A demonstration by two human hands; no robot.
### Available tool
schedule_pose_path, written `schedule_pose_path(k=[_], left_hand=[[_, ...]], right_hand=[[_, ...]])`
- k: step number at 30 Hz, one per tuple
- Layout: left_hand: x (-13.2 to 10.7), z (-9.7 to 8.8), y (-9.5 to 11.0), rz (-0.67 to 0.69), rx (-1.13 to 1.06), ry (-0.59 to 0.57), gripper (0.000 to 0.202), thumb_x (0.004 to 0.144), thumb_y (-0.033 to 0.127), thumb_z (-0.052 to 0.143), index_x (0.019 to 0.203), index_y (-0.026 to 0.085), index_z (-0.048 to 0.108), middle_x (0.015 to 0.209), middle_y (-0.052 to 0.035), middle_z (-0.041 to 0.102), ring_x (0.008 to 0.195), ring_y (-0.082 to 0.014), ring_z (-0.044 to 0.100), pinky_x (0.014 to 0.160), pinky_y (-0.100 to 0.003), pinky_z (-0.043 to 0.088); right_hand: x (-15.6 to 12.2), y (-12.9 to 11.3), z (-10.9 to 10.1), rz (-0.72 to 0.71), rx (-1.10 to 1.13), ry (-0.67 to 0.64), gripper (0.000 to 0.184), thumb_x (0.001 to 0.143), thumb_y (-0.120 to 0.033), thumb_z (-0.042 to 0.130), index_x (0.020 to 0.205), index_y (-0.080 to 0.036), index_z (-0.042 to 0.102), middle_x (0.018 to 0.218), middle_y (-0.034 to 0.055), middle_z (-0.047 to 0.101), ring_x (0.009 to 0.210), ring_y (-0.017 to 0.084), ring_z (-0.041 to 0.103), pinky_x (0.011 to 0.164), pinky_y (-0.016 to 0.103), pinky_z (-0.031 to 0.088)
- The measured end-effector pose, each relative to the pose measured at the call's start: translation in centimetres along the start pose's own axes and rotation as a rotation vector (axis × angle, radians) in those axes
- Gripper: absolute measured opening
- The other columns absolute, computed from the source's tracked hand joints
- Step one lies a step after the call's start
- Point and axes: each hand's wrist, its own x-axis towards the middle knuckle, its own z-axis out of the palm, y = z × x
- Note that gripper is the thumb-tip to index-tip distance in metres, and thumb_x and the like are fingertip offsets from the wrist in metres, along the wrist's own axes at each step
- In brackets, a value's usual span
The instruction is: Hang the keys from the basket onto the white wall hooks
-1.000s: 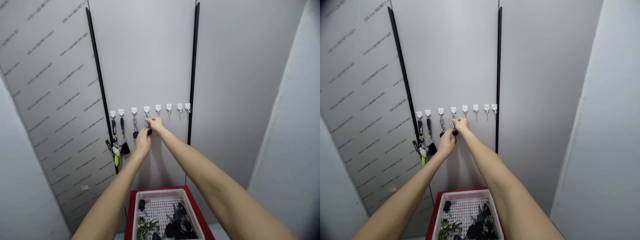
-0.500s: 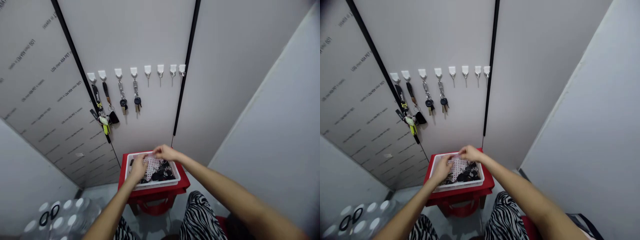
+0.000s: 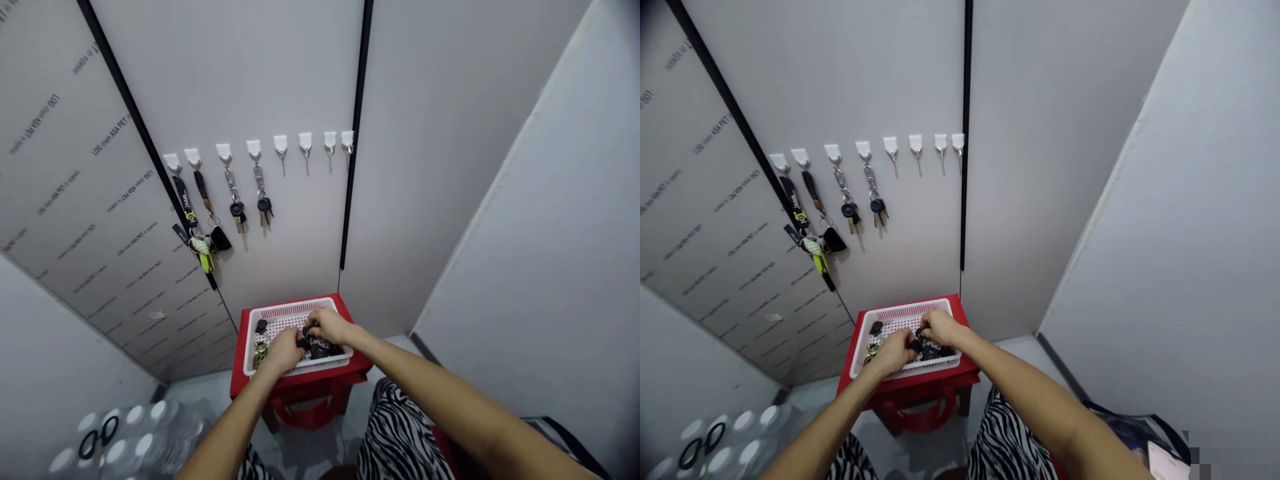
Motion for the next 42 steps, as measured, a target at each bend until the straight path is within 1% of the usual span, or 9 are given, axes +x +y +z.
schedule_pose_path(k=[5,9,12,17,21,24,29,35,42], left_hand=[[1.0,-0.5,-0.6,-0.033,-0.438,0.188,0.008,0.055,0.015,0.046,0.061,0.015,0.042,0.053,0.0036,0.043,0.051,-0.0078,0.041,0.049,-0.019,0.030],[1.8,-2.0,-0.5,0.012,-0.856,0.144,0.008,0.055,0.013,0.046,0.061,0.015,0.040,0.052,0.0050,0.043,0.049,-0.0057,0.041,0.050,-0.018,0.033],[2.0,-3.1,-0.5,0.013,-0.955,0.119,0.009,0.055,0.015,0.046,0.064,0.014,0.044,0.051,0.0054,0.043,0.047,-0.0056,0.042,0.050,-0.018,0.033],[2.3,-4.1,-0.3,0.042,-0.886,0.263,0.011,0.055,0.015,0.047,0.067,0.013,0.047,0.057,0.0024,0.049,0.055,-0.0073,0.045,0.056,-0.020,0.036],[2.7,-5.6,1.8,0.172,-0.802,0.359,0.013,0.058,0.018,0.046,0.070,0.013,0.049,0.069,-0.0015,0.053,0.065,-0.0098,0.048,0.064,-0.023,0.037],[3.2,-8.2,4.3,0.229,-0.720,0.498,0.016,0.061,0.019,0.044,0.076,0.014,0.048,0.073,-0.0027,0.053,0.067,-0.0111,0.049,0.063,-0.025,0.038],[4.4,-14.7,8.1,0.344,-0.464,0.774,0.023,0.062,0.014,0.043,0.084,0.015,0.049,0.086,-0.0046,0.052,0.080,-0.0129,0.047,0.070,-0.025,0.037],[6.2,-20.9,10.5,0.339,-0.292,0.832,0.034,0.062,0.011,0.042,0.094,0.014,0.047,0.094,-0.0053,0.051,0.084,-0.0134,0.047,0.075,-0.026,0.035],[7.8,-22.9,11.0,0.304,-0.268,0.816,0.036,0.062,0.010,0.042,0.097,0.013,0.046,0.097,-0.0068,0.051,0.087,-0.0146,0.046,0.077,-0.027,0.034]], right_hand=[[0.4,-0.1,-1.3,0.026,0.147,0.164,0.011,0.061,-0.016,0.045,0.058,-0.013,0.055,0.059,0.0012,0.054,0.055,0.008,0.044,0.054,0.018,0.031],[0.5,0.0,-2.1,0.097,0.432,0.201,0.011,0.061,-0.020,0.045,0.059,-0.013,0.053,0.052,-0.0016,0.050,0.048,0.006,0.041,0.048,0.017,0.031],[0.8,0.0,-2.6,0.154,0.642,0.194,0.012,0.060,-0.023,0.046,0.059,-0.012,0.051,0.047,-0.0035,0.046,0.043,0.005,0.038,0.043,0.016,0.030],[1.6,-0.4,-4.5,0.205,0.774,0.245,0.009,0.056,-0.021,0.048,0.055,-0.012,0.048,0.043,-0.0048,0.043,0.038,0.004,0.036,0.039,0.016,0.029],[3.0,-1.4,-7.5,0.200,0.809,0.363,0.005,0.055,-0.017,0.047,0.052,-0.013,0.047,0.043,-0.0049,0.044,0.038,0.004,0.038,0.039,0.016,0.031],[4.7,-2.5,-11.2,0.204,0.840,0.483,0.004,0.054,-0.016,0.045,0.051,-0.013,0.046,0.043,-0.0049,0.044,0.037,0.004,0.039,0.038,0.016,0.032],[8.2,-4.7,-18.5,0.204,0.806,0.692,0.005,0.053,-0.016,0.046,0.049,-0.013,0.045,0.042,-0.0038,0.044,0.039,0.004,0.041,0.035,0.014,0.032],[12.4,-5.8,-24.1,0.226,0.614,0.875,0.011,0.056,-0.021,0.047,0.059,-0.012,0.052,0.053,0.0005,0.052,0.048,0.007,0.048,0.041,0.016,0.037],[15.4,-5.0,-24.9,0.260,0.436,0.962,0.012,0.058,-0.023,0.049,0.060,-0.012,0.054,0.057,0.0030,0.055,0.060,0.010,0.052,0.053,0.020,0.040]])
